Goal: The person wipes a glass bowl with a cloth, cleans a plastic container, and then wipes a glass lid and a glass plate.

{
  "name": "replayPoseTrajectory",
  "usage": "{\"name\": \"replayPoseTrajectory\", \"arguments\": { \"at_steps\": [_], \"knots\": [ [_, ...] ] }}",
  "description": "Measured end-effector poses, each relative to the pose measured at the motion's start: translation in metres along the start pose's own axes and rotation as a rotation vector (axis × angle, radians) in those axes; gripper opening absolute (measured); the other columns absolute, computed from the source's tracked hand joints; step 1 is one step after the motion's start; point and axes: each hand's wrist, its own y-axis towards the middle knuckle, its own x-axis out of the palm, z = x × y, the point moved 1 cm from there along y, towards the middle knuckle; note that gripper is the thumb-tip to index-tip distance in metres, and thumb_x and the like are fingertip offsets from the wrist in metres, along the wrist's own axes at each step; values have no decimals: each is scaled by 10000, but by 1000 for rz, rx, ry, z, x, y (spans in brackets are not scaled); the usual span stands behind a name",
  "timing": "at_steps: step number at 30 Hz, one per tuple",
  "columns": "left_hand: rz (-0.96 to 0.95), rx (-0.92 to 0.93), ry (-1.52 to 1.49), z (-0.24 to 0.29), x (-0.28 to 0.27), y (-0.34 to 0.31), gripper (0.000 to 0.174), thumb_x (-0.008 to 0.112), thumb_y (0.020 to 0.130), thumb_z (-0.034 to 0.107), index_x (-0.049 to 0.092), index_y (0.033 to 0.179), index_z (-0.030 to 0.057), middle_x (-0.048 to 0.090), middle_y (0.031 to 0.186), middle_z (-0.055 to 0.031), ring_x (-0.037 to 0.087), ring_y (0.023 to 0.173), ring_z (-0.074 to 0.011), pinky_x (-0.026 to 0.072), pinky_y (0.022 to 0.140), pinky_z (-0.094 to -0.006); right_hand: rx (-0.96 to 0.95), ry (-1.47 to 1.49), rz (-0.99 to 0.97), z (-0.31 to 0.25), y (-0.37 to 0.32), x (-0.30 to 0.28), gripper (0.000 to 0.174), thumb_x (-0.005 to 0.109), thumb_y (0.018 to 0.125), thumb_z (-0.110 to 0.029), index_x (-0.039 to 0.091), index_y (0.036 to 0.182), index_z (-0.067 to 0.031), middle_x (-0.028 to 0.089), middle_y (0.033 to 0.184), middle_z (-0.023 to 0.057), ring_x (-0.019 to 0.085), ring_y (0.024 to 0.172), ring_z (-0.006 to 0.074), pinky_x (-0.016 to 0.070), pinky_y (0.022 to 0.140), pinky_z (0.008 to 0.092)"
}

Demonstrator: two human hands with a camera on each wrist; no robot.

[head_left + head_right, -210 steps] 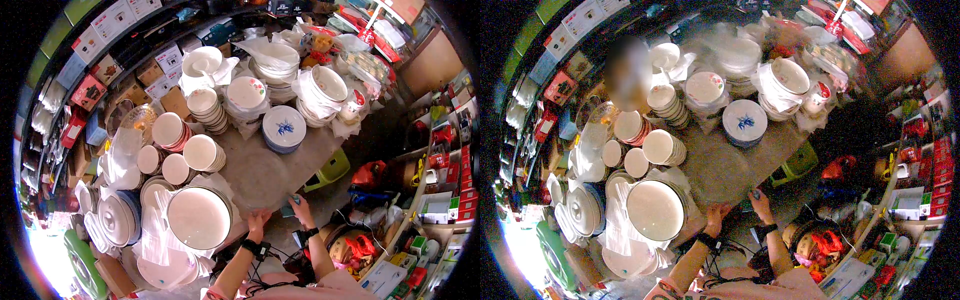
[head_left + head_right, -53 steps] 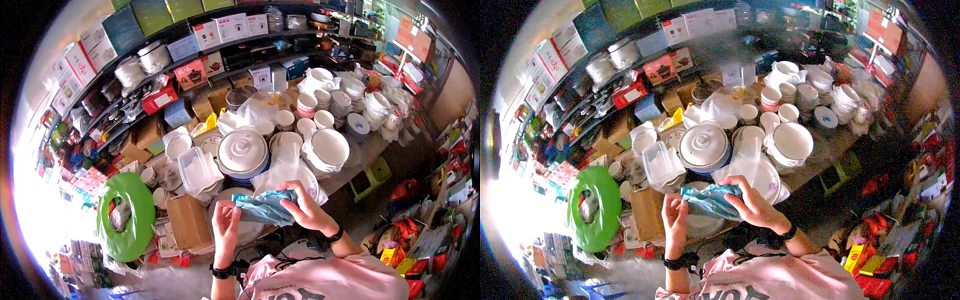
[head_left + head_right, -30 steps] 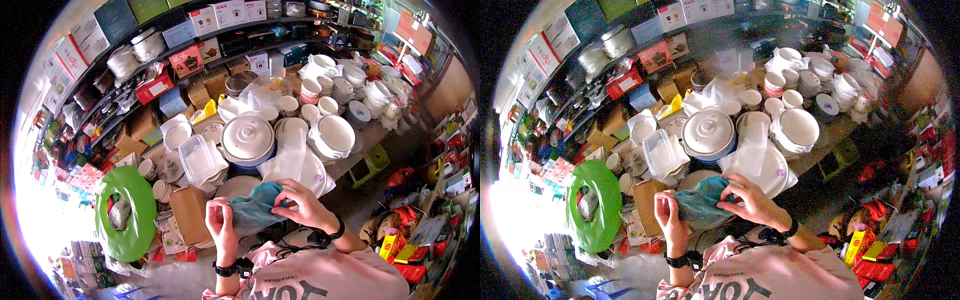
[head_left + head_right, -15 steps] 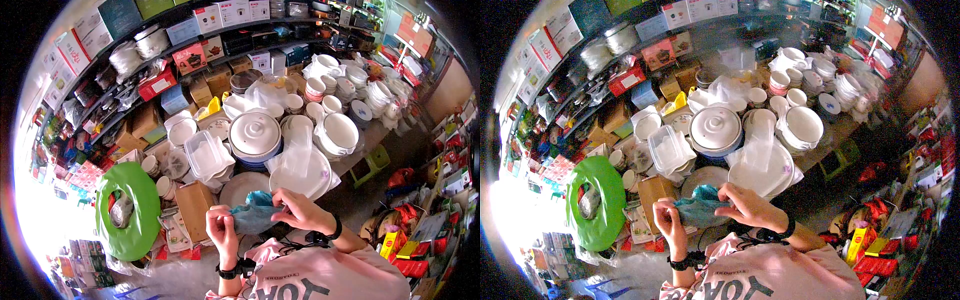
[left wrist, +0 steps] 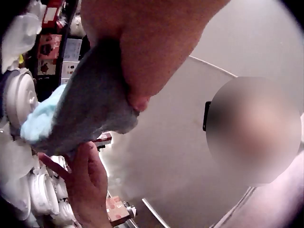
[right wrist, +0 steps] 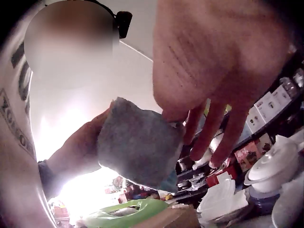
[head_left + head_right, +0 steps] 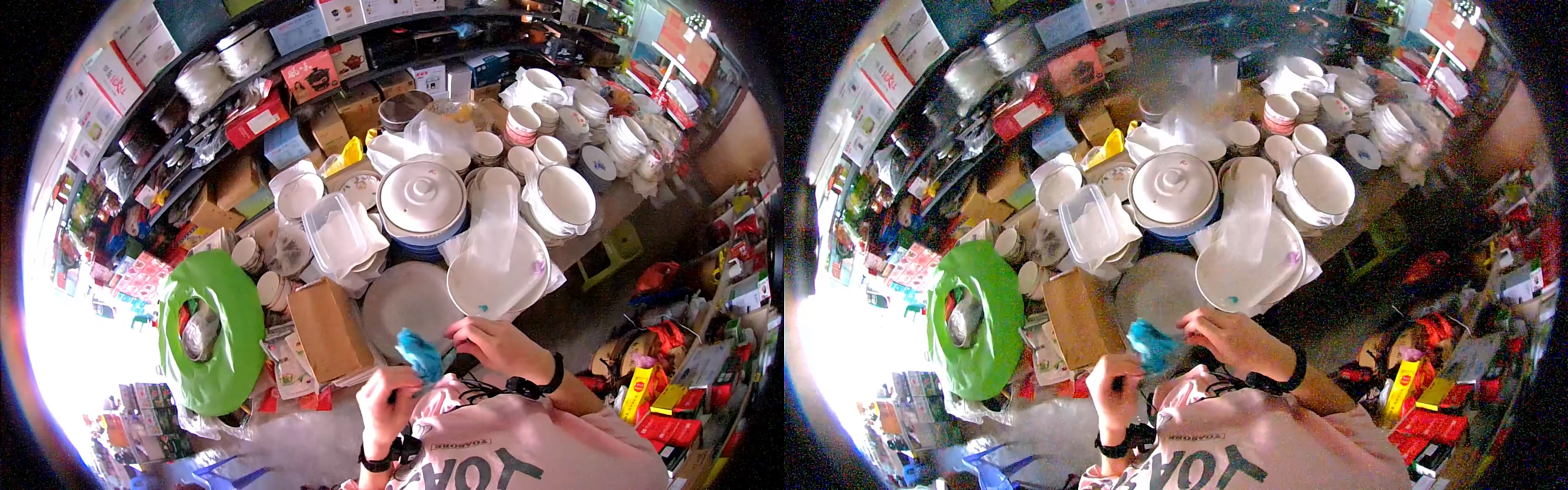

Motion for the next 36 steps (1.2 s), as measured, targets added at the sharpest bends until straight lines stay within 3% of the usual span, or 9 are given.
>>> {"name": "replayPoseTrajectory", "arguments": {
  "at_steps": [3,8,10,11,18,22,28,32,36],
  "knots": [
    [-209,-21,17,9,3,-4,159,744,796,-15,689,913,78,721,925,-74,717,815,-254,576,683,-338,-139,205,-10,-5,3,3,619,714,910,-298,411,1368,-12,495,1476,166,531,1308,361,415,1106,473],
    [-402,77,-14,12,12,-5,227,749,755,-3,689,962,69,702,924,-51,705,806,-255,571,679,-346,-288,6,-240,-19,2,20,659,668,949,-288,387,1506,-77,513,1469,123,516,1334,330,237,1205,591],
    [-403,57,36,12,9,-3,236,739,746,-13,689,962,66,701,925,-50,703,808,-260,570,686,-347,-210,190,-442,4,-7,34,562,655,958,-266,468,1455,-81,611,1324,142,592,1236,325,386,1127,525],
    [-403,41,86,11,7,-1,244,730,737,-22,689,962,63,700,926,-49,701,811,-265,570,692,-348,59,323,-481,-9,-1,26,481,657,945,-200,512,1373,-38,682,1047,196,687,991,344,527,883,466],
    [-344,-31,171,-13,5,-4,245,704,728,-44,687,949,62,698,938,-67,705,845,-272,572,717,-360,55,535,-568,25,-18,58,316,662,930,-142,529,1191,-22,650,728,178,649,620,296,493,598,414],
    [-236,-187,122,-30,10,-2,168,698,809,-51,687,943,50,693,903,-95,693,811,-310,556,704,-373,138,731,-543,37,-18,65,403,690,926,-185,532,1267,-40,684,732,105,657,638,157,487,578,344],
    [-94,-330,158,-39,1,17,136,721,825,-22,688,943,35,686,879,-108,676,785,-283,526,692,-333,269,521,-460,12,13,40,393,679,961,-245,588,1238,19,744,1017,158,703,870,244,524,821,376],
    [32,-595,-72,-57,-5,8,92,729,894,40,683,973,26,637,773,-35,528,641,-62,419,583,-222,313,748,-540,9,14,32,483,577,1019,-242,501,1417,21,691,1226,176,639,1103,183,474,975,335],
    [56,-568,-117,-49,-8,12,79,705,940,66,671,996,23,635,787,-3,500,647,-26,396,574,-202,487,1174,-562,12,9,37,550,567,1017,-248,433,1479,20,617,1359,109,557,1236,163,412,1070,306]
  ]
}}
